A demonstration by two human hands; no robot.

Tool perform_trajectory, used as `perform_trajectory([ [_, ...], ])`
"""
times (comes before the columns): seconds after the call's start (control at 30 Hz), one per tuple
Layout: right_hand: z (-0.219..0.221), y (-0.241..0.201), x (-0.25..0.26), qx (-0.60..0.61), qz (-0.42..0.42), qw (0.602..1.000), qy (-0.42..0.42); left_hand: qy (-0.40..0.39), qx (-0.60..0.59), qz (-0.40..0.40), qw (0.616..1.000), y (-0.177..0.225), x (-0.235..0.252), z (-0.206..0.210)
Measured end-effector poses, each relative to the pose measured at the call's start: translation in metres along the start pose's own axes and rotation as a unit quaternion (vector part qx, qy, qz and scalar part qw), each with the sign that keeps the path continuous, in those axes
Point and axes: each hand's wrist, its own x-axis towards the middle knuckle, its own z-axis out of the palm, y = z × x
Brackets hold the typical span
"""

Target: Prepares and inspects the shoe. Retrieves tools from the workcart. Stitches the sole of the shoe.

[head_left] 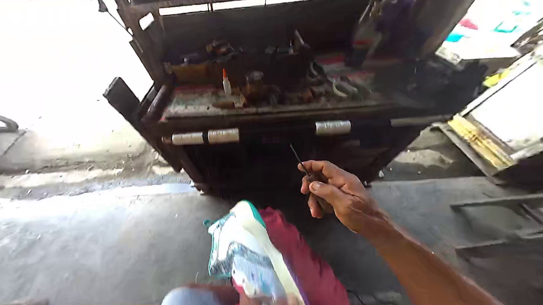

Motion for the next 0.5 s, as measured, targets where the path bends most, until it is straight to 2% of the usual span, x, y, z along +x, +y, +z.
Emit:
perform_trajectory([
  [0.17, 0.017, -0.013, -0.086, 0.059, 0.021, 0.998, -0.014, -0.019, -0.049, 0.057, 0.997, -0.004, -0.014, 0.003],
  [0.33, 0.038, 0.000, -0.129, -0.025, -0.009, 0.999, -0.019, -0.041, -0.028, 0.068, 0.996, 0.004, -0.018, 0.009],
  [0.5, 0.051, 0.018, -0.165, -0.086, 0.033, 0.995, -0.026, -0.021, -0.031, 0.035, 0.999, -0.009, -0.005, 0.004],
])
